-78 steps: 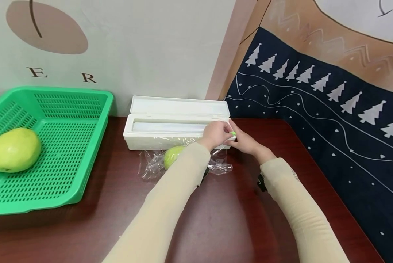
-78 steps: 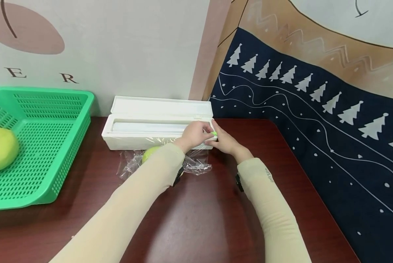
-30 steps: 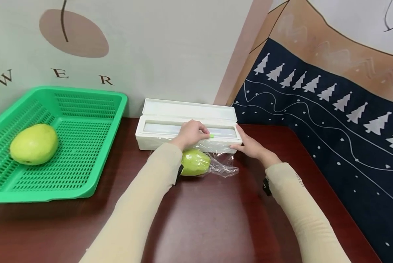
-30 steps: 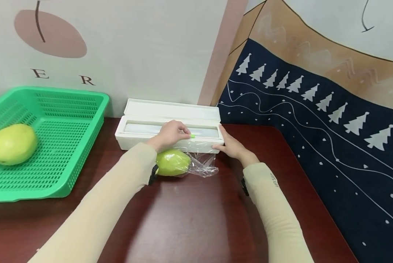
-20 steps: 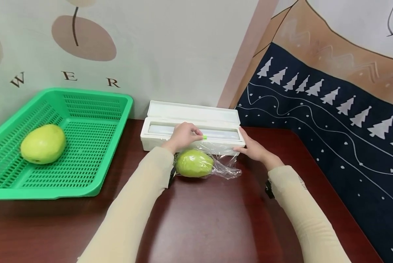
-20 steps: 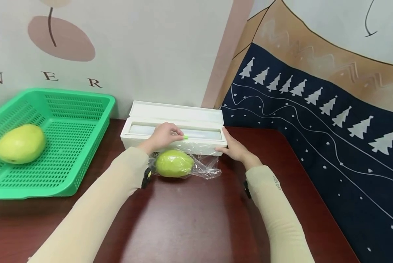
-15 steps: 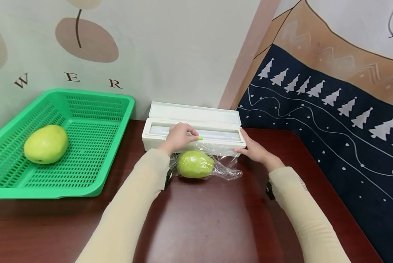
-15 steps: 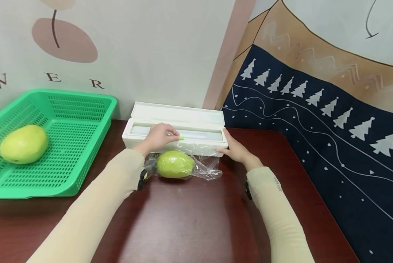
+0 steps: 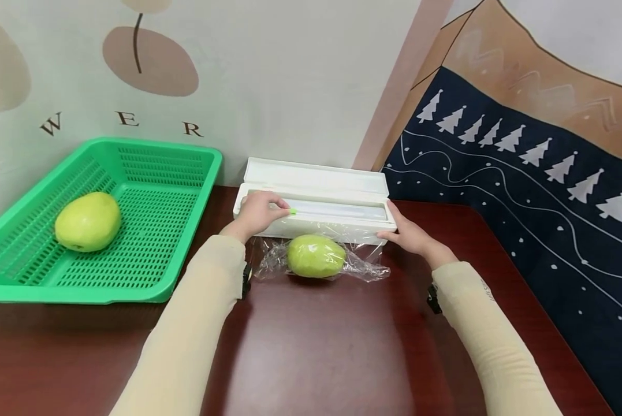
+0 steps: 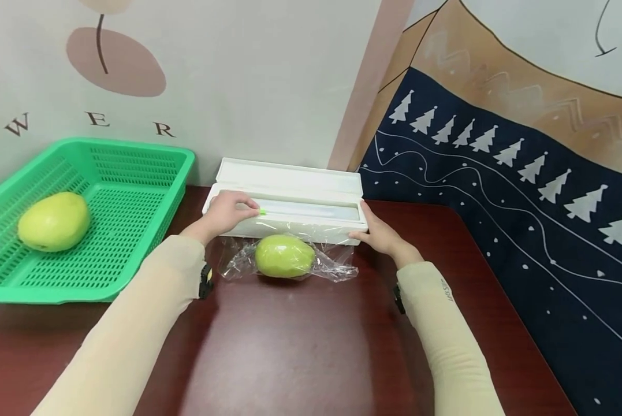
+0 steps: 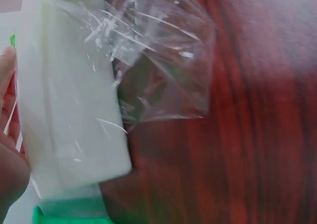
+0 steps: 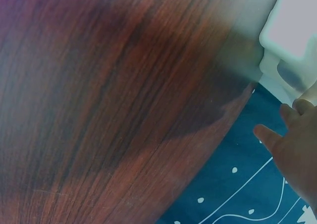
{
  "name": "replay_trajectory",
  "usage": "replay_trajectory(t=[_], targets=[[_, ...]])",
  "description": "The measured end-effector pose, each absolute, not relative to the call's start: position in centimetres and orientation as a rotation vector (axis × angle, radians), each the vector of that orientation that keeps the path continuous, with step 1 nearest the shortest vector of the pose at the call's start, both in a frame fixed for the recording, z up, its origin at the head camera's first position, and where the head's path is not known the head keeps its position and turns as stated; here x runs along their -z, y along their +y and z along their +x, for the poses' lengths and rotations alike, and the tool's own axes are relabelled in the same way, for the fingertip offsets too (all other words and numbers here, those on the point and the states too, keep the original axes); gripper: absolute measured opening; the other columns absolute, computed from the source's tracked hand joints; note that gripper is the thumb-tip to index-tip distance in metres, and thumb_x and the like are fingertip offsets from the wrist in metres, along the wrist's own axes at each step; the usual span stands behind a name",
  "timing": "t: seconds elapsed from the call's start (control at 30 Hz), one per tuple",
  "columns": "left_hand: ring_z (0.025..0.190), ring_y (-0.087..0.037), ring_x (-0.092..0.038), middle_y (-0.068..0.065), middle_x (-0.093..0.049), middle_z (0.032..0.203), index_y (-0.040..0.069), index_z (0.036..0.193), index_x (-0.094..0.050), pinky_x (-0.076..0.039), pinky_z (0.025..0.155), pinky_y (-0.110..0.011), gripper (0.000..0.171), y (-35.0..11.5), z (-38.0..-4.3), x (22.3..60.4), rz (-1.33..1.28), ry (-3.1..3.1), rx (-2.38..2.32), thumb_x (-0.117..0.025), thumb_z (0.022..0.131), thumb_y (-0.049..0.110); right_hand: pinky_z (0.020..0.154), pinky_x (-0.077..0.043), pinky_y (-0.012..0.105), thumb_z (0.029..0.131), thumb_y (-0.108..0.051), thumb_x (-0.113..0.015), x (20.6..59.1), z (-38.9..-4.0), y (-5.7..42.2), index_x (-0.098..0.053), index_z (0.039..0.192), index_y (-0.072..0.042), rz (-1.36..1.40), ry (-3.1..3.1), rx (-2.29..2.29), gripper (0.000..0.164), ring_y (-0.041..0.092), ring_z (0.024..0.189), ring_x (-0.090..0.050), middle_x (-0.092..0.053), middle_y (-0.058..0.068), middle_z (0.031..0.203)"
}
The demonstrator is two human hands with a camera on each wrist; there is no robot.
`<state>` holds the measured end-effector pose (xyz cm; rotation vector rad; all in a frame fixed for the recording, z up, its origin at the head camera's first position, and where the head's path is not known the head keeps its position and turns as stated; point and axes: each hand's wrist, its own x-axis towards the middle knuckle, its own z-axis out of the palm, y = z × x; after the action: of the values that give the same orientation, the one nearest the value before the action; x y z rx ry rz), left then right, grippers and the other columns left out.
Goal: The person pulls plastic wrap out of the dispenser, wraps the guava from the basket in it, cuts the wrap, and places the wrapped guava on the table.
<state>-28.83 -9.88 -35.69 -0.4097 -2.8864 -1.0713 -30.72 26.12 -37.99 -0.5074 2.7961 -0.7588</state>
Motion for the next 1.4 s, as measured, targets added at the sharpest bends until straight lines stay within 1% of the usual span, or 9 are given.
replay_trajectory(t=[0.13, 0.37, 0.5, 0.6, 0.73, 0.83, 0.97, 1.13, 1.4], targets=[[0.122, -0.032, -0.05, -0.013, -0.063, 0.121, 0.007, 0.1, -0.071, -0.024, 0.105, -0.054, 0.021, -10.8, -28.6, 35.7, -0.369, -2.869, 1.067, -0.064, 0.088, 0.023, 0.108, -0.027, 0.055, 0.09, -0.032, -0.062, 38.0, -30.8, 26.2, 0.009, 0.15, -0.019, -0.513, 2.794, 0.764, 0.093, 0.037, 0.129, -0.035, -0.022, 0.024, 0.15], [0.124, -0.035, -0.044, -0.016, -0.063, 0.121, 0.005, 0.101, -0.07, -0.021, 0.107, -0.054, 0.022, -11.9, -28.2, 35.6, -0.344, -2.878, 1.038, -0.063, 0.088, 0.02, 0.108, -0.026, 0.056, 0.09, -0.03, -0.061, 37.9, -30.6, 26.2, 0.009, 0.15, -0.017, -0.52, 2.787, 0.768, 0.093, 0.038, 0.128, -0.034, -0.022, 0.025, 0.15], [0.125, -0.036, -0.043, -0.017, -0.062, 0.121, 0.003, 0.102, -0.07, -0.022, 0.108, -0.055, 0.022, -12.0, -28.1, 35.4, -0.358, -2.89, 1.045, -0.062, 0.089, 0.019, 0.108, -0.026, 0.056, 0.09, -0.03, -0.061, 37.9, -30.5, 26.1, 0.009, 0.15, -0.016, -0.525, 2.781, 0.776, 0.093, 0.038, 0.128, -0.034, -0.022, 0.025, 0.15], [0.125, -0.036, -0.044, -0.019, -0.061, 0.122, 0.001, 0.103, -0.068, -0.025, 0.109, -0.051, 0.022, -12.2, -27.9, 35.2, -0.357, -2.894, 1.073, -0.061, 0.089, 0.017, 0.108, -0.026, 0.056, 0.09, -0.03, -0.061, 37.9, -30.5, 26.1, 0.009, 0.15, -0.018, -0.513, 2.774, 0.782, 0.093, 0.038, 0.129, -0.034, -0.021, 0.024, 0.15], [0.126, -0.034, -0.045, -0.022, -0.057, 0.126, -0.003, 0.103, -0.066, -0.033, 0.107, -0.046, 0.021, -12.8, -27.7, 35.1, -0.31, -2.878, 1.159, -0.06, 0.09, 0.012, 0.108, -0.026, 0.056, 0.09, -0.029, -0.061, 37.9, -30.5, 26.1, 0.009, 0.15, -0.018, -0.514, 2.776, 0.778, 0.093, 0.037, 0.128, -0.035, -0.022, 0.024, 0.15], [0.127, -0.034, -0.045, -0.022, -0.054, 0.13, -0.004, 0.101, -0.065, -0.035, 0.106, -0.046, 0.019, -13.2, -27.5, 35.0, -0.282, -2.871, 1.181, -0.06, 0.09, 0.011, 0.109, -0.026, 0.056, 0.09, -0.029, -0.061, 37.7, -30.5, 26.1, 0.009, 0.15, -0.017, -0.518, 2.783, 0.77, 0.093, 0.038, 0.128, -0.035, -0.022, 0.026, 0.15], [0.127, -0.035, -0.044, -0.022, -0.053, 0.13, -0.004, 0.101, -0.064, -0.035, 0.107, -0.046, 0.019, -13.4, -27.3, 34.9, -0.27, -2.885, 1.165, -0.059, 0.091, 0.011, 0.109, -0.026, 0.056, 0.09, -0.03, -0.061, 37.7, -30.4, 26.0, 0.01, 0.15, -0.016, -0.526, 2.781, 0.76, 0.094, 0.039, 0.129, -0.034, -0.02, 0.026, 0.15], [0.129, -0.036, -0.042, -0.023, -0.052, 0.132, -0.006, 0.101, -0.063, -0.03, 0.11, -0.044, 0.019, -13.6, -27.2, 35.0, -0.276, -2.881, 1.11, -0.058, 0.091, 0.01, 0.108, -0.027, 0.055, 0.09, -0.031, -0.061, 37.7, -30.6, 26.0, 0.01, 0.15, -0.015, -0.527, 2.787, 0.751, 0.094, 0.04, 0.13, -0.035, -0.019, 0.026, 0.151], [0.133, -0.037, -0.036, -0.023, -0.048, 0.137, -0.006, 0.103, -0.062, -0.027, 0.112, -0.043, 0.021, -14.3, -27.1, 35.5, -0.228, -2.849, 1.146, -0.056, 0.092, 0.01, 0.108, -0.027, 0.055, 0.09, -0.031, -0.061, 37.5, -30.5, 26.0, 0.01, 0.15, -0.015, -0.52, 2.78, 0.75, 0.094, 0.04, 0.129, -0.035, -0.02, 0.026, 0.151]])
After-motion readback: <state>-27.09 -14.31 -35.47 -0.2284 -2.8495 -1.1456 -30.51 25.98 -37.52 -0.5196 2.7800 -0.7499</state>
